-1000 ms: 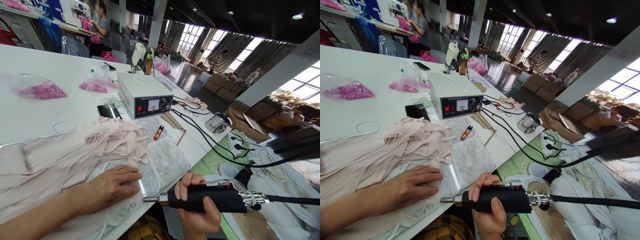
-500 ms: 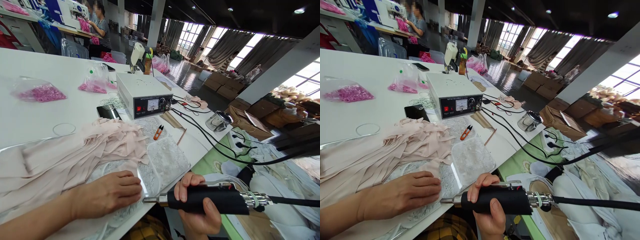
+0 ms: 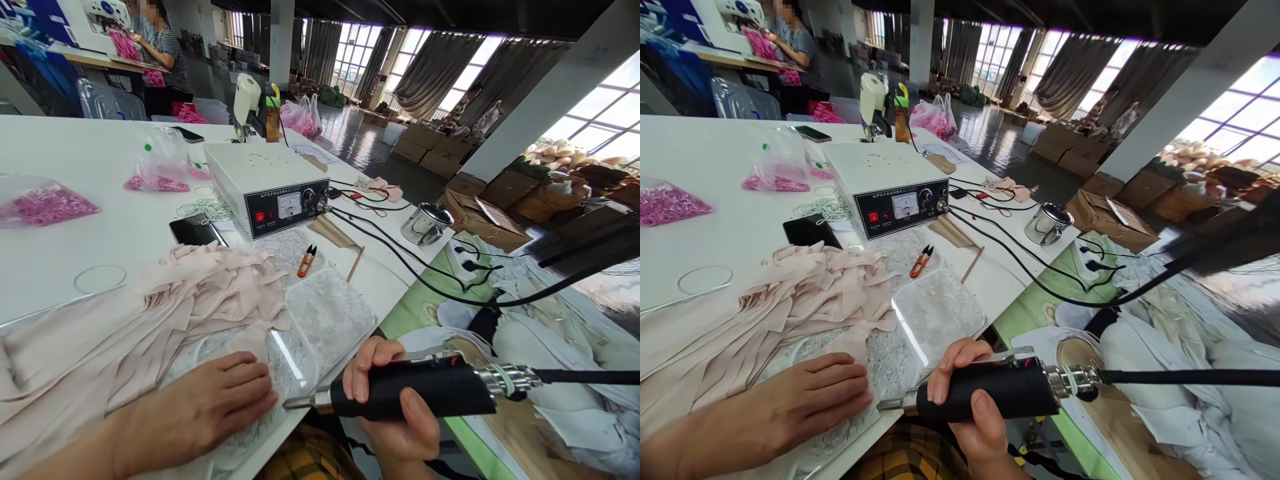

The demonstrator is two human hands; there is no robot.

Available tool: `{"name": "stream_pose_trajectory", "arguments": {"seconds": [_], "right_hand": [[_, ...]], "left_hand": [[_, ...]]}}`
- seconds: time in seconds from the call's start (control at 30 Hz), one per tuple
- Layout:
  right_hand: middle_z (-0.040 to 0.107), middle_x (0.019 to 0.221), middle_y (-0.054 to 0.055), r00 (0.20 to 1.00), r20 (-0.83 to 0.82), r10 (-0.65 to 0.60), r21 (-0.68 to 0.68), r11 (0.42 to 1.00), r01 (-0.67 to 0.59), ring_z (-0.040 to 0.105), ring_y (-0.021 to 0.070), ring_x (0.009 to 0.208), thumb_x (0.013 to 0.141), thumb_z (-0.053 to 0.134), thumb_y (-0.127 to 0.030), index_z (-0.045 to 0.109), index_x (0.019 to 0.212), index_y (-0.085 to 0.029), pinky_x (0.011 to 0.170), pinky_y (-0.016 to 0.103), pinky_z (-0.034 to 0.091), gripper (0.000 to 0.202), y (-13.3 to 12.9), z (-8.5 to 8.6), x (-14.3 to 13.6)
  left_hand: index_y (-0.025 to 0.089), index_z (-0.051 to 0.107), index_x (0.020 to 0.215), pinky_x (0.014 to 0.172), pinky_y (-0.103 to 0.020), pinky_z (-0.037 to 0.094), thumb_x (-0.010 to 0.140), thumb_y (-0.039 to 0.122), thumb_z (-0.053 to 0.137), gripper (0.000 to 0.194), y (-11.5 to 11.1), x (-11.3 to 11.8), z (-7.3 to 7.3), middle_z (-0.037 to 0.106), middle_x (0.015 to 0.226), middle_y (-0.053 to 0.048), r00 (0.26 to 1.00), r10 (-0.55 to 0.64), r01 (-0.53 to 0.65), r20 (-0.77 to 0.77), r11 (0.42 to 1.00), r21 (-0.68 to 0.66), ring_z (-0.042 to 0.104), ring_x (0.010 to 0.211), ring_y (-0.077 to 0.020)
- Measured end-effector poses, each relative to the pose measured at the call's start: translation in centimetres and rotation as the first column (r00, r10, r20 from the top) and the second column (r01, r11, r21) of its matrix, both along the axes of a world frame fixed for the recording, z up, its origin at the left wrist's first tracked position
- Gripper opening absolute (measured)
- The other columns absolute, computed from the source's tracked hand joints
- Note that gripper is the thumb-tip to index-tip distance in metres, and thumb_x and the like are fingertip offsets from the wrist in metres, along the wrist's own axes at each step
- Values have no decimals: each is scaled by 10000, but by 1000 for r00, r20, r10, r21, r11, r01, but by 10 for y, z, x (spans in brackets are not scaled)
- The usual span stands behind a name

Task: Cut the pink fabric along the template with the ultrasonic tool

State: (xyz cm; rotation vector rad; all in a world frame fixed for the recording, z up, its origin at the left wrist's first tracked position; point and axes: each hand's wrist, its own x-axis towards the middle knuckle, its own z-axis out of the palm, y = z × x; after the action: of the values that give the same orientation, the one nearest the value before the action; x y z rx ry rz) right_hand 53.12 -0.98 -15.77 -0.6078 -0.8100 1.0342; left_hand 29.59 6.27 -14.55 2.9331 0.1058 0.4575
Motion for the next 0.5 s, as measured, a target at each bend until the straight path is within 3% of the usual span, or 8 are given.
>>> {"name": "stream_pose_trajectory", "arguments": {"seconds": [0.2, 0.5], "right_hand": [[533, 757, -1, 997, 46, -66, -44, 997, 68, 497, 93, 460, 766, 535, -439, 615, 863, -242, 455, 254, 441, 234, -1, 2, 0], [540, 756, -4, 996, 78, -53, -57, 997, 57, 505, 98, 465, 770, 560, -445, 641, 875, -251, 459, 259, 451, 234, -2, 2, 0]], "left_hand": [[147, 568, 1247, 1004, -357, 446, 983, 86, 296, 384, 0, 1, -1, 681, 992, -105, 1000, 5, -4, 11, 999, -45, 613, 996, -216], [174, 600, 1192, 1014, -350, 431, 949, 70, 367, 352, -1, 2, -1, 677, 1019, -96, 1000, 21, -21, -2, 999, -34, 613, 990, -211]]}}
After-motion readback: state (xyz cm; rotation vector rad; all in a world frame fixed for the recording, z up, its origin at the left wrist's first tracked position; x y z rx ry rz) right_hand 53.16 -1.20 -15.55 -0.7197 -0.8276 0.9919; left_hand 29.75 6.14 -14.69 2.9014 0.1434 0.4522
